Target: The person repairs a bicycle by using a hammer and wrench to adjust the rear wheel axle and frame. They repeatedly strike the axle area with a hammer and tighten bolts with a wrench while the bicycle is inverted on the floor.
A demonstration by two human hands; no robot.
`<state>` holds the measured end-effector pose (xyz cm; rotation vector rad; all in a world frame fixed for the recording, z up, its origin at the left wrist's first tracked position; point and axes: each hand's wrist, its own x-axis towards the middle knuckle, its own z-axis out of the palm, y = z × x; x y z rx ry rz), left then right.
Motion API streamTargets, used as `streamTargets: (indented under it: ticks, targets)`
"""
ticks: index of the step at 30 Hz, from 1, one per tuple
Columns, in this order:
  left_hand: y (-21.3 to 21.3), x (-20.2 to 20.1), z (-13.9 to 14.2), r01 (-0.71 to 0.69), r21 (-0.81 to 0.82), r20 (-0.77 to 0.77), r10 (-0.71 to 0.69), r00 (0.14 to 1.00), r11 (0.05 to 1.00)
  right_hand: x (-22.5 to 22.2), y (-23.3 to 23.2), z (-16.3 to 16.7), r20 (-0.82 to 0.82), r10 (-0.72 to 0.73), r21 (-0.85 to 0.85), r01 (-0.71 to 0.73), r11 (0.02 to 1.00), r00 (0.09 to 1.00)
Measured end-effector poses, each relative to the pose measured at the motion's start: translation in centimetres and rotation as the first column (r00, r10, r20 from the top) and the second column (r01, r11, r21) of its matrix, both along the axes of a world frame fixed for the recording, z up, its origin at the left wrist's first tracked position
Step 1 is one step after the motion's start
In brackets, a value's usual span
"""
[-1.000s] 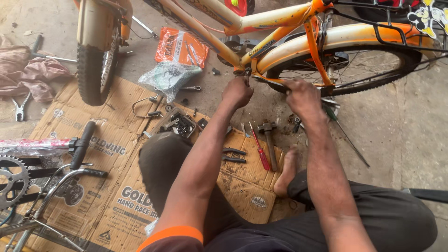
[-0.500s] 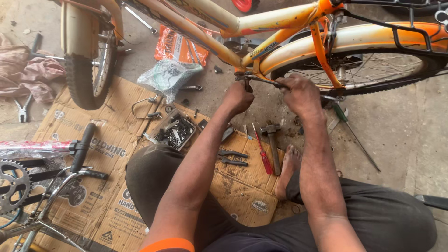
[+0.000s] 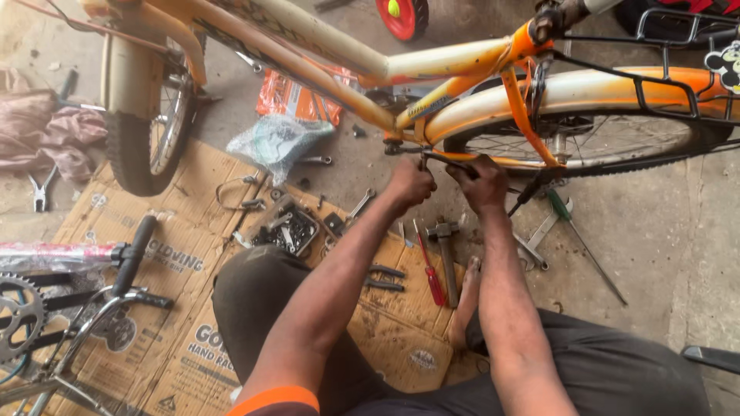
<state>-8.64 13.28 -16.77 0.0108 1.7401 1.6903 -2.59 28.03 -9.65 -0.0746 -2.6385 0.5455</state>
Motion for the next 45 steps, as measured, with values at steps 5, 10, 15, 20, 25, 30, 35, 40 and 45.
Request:
streamTargets:
  ticks: [5, 10, 15, 20, 25, 30, 35, 40, 45]
  targets:
    - [0.5, -0.4, -0.7, 0.043, -0.044, -0.175, -0.050, 0.983, 0.998, 1.5, 2.9, 0.4, 0.109, -0.039, -0.223, 0.063, 0.973, 0.993]
    - [3.2, 0.7, -1.5, 0.026, -0.305, -0.435, -0.163, 0.885, 0.952, 3.0, 3.4, -1.4, 0.137, -0.114, -0.571, 0.172, 0.803, 0.984]
    - [4.3, 1.3, -2.9, 0.138, -0.465, -0.238, -0.274, 0.932, 0.874, 2.6, 1.1, -2.7, 0.154, -0.053, -0.654, 0.142, 0.743, 0.987]
    - [2.5, 1.4, -6.6, 0.122, -0.674, -0.279, -0.404, 0.871, 0.728, 3.5, -1.0, -2.9, 0.348, -0.031, -0.529, 0.223, 0.819, 0.937]
    - [-7.5, -1.3, -8.1, -0.356, -0.765, -0.392, 0.051, 0.919, 0.537, 3.2, -1.7, -3.2, 0.314, 0.011, -0.511, 0.159, 0.845, 0.949]
    - [-13.7, -4.5, -3.9, -0.279, -0.772, -0.321, 0.029, 0.947, 0.572, 0.7, -3.5, -3.1, 0.438, 0.080, -0.364, 0.095, 0.927, 0.896]
    - [-14.4, -4.0, -1.0, -0.165, -0.611, -0.326, -0.057, 0.944, 0.774, -1.5, -6.5, -1.4, 0.405, 0.177, -0.188, -0.108, 0.976, 0.897]
    - [-13.4, -3.6, -1.5, -0.334, -0.523, -0.356, 0.155, 0.922, 0.784, -3.6, -8.7, 0.4, 0.455, 0.181, 0.138, -0.270, 0.953, 0.872]
    - [-12.4, -3.4, -1.6, -0.335, -0.591, -0.354, 0.137, 0.925, 0.734, -5.9, -8.9, 1.5, 0.384, 0.215, 0.359, -0.360, 0.861, 0.898]
